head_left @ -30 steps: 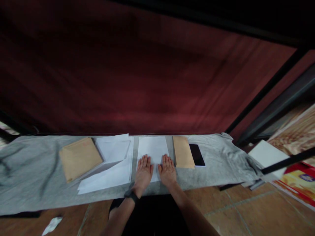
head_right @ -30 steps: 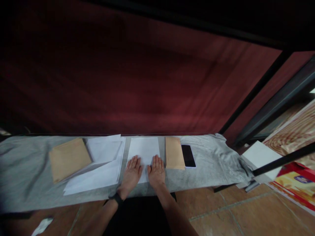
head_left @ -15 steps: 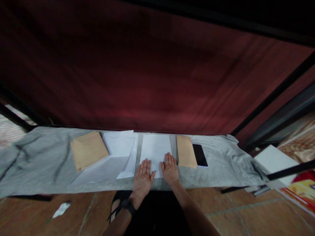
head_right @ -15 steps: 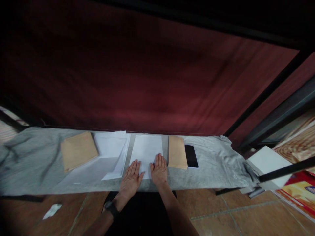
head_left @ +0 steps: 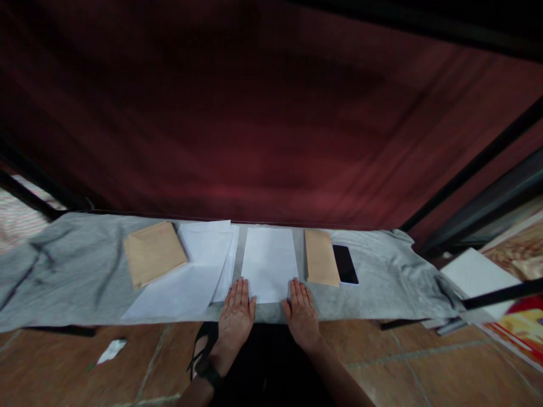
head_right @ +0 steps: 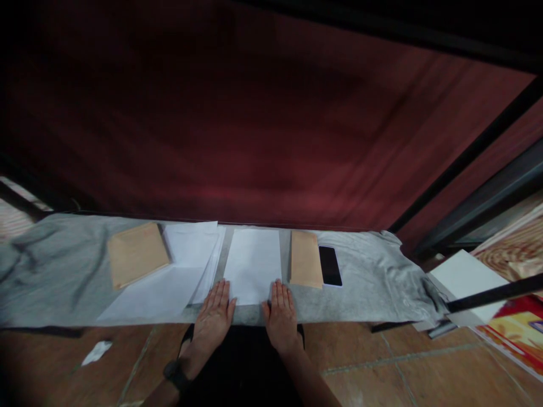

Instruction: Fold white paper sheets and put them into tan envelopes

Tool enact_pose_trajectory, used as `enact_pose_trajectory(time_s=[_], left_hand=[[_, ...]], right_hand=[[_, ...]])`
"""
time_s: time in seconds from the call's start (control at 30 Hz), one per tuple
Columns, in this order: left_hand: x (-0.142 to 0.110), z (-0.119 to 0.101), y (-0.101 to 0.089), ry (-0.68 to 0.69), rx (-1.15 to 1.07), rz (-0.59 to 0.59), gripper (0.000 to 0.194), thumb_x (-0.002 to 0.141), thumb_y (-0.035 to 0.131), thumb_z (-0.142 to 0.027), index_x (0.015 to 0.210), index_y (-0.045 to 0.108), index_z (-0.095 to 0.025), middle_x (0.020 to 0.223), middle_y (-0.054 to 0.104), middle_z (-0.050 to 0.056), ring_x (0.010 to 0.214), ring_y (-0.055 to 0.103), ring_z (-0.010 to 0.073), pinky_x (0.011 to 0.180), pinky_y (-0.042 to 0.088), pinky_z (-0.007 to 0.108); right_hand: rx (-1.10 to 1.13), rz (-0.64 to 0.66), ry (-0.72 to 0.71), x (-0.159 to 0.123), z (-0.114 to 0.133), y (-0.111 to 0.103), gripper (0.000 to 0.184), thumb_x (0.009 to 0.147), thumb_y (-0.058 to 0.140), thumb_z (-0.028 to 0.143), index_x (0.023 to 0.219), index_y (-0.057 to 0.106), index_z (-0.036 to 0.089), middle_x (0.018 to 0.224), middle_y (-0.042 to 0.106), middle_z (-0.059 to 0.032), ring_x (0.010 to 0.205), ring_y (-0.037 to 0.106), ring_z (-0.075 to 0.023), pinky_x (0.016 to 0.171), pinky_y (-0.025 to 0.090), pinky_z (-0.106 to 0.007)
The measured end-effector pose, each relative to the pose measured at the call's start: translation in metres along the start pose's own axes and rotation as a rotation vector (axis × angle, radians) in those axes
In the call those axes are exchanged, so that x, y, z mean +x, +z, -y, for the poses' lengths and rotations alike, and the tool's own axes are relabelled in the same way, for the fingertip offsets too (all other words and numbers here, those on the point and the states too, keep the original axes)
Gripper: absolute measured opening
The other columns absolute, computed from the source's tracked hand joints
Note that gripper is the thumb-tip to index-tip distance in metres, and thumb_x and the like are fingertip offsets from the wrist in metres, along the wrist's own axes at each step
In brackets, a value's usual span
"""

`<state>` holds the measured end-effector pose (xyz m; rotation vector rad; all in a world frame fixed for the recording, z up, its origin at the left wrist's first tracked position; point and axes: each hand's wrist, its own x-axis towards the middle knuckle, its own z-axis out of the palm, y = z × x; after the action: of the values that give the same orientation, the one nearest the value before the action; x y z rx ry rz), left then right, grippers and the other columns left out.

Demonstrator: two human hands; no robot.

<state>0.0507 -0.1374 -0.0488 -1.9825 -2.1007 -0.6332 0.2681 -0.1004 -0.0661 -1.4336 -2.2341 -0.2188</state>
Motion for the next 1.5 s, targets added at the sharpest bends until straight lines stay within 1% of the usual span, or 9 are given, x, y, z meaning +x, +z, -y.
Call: enact_pose_trajectory(time_s=[0.17,0.3,0.4,0.57,0.73,0.8,1.03,1.3,1.5], left_hand=[[-0.004,0.002,-0.004,-0.005,0.048,0.020,0.056,0.103,0.031,-0.035,0.145,0.049,-0.003,0.150,0.050,0.022,0.140,0.048,0.0332,0.113,0.042,0.050],[-0.004,-0.007,-0.009,0.199,0.014,0.127,0.052,0.101,0.038,-0.031,0.149,0.046,-0.012,0.156,0.045,0.015,0.144,0.043,0.0274,0.118,0.038,0.046],[-0.002,-0.016,-0.012,0.303,-0.002,0.230,0.052,0.099,0.043,-0.029,0.150,0.045,-0.017,0.156,0.045,0.012,0.145,0.042,0.0266,0.119,0.036,0.049],[0.008,-0.017,-0.019,0.293,0.012,0.363,0.050,0.097,0.044,-0.024,0.147,0.049,-0.020,0.155,0.047,0.012,0.144,0.044,0.0271,0.117,0.039,0.049],[0.020,-0.016,-0.030,0.307,0.099,0.503,0.064,0.088,0.033,-0.001,0.146,0.051,-0.022,0.154,0.048,0.010,0.142,0.046,0.0229,0.116,0.040,0.044],[0.024,-0.019,-0.033,0.305,0.135,0.533,0.067,0.085,0.033,0.003,0.144,0.053,-0.021,0.153,0.050,0.010,0.141,0.048,0.0236,0.115,0.042,0.043],[0.031,-0.026,-0.038,0.281,0.150,0.541,0.062,0.086,0.035,0.002,0.142,0.055,-0.017,0.151,0.052,0.014,0.139,0.050,0.0259,0.112,0.045,0.043],[0.032,-0.019,-0.035,0.262,0.089,0.505,0.060,0.086,0.033,0.002,0.136,0.060,-0.015,0.144,0.058,0.015,0.136,0.054,0.0260,0.112,0.045,0.046],[0.024,-0.014,-0.052,0.245,0.027,0.480,0.059,0.085,0.034,0.000,0.134,0.063,-0.017,0.138,0.065,0.012,0.128,0.060,0.0242,0.110,0.047,0.044]], right_hand=[[0.009,0.012,-0.007,-0.008,-0.003,-0.005,0.065,0.105,0.040,0.042,0.160,0.022,0.012,0.157,0.043,-0.0165,0.143,0.043,-0.0292,0.117,0.037,-0.046],[0.011,0.007,0.009,-0.008,-0.002,-0.005,0.064,0.106,0.039,0.041,0.160,0.022,0.012,0.156,0.044,-0.0172,0.142,0.043,-0.0296,0.116,0.036,-0.048],[0.011,0.002,0.009,-0.007,-0.001,-0.005,0.064,0.106,0.037,0.041,0.160,0.020,0.012,0.156,0.044,-0.0173,0.142,0.044,-0.0291,0.116,0.037,-0.047],[0.007,0.010,-0.006,-0.007,-0.003,-0.006,0.065,0.105,0.038,0.042,0.160,0.022,0.010,0.155,0.045,-0.0181,0.142,0.044,-0.0292,0.115,0.037,-0.047],[-0.006,0.004,-0.014,-0.008,-0.004,-0.003,0.064,0.105,0.038,0.041,0.160,0.023,0.011,0.155,0.045,-0.0177,0.142,0.044,-0.0294,0.116,0.036,-0.047],[-0.009,-0.002,-0.019,-0.009,-0.005,-0.001,0.064,0.105,0.037,0.041,0.160,0.023,0.011,0.155,0.045,-0.0176,0.142,0.044,-0.0294,0.116,0.036,-0.047],[-0.005,-0.020,-0.007,-0.008,-0.004,-0.002,0.063,0.105,0.039,0.042,0.159,0.026,0.011,0.154,0.047,-0.0171,0.142,0.043,-0.0272,0.117,0.035,-0.045],[0.034,-0.018,-0.008,-0.008,-0.003,-0.006,0.058,0.104,0.043,0.038,0.155,0.035,0.010,0.152,0.049,-0.0183,0.142,0.044,-0.0283,0.117,0.036,-0.047],[0.247,0.025,-0.039,-0.012,-0.021,-0.013,0.051,0.100,0.048,0.025,0.151,0.045,0.021,0.149,0.054,-0.0113,0.138,0.050,-0.0267,0.113,0.044,-0.050]])
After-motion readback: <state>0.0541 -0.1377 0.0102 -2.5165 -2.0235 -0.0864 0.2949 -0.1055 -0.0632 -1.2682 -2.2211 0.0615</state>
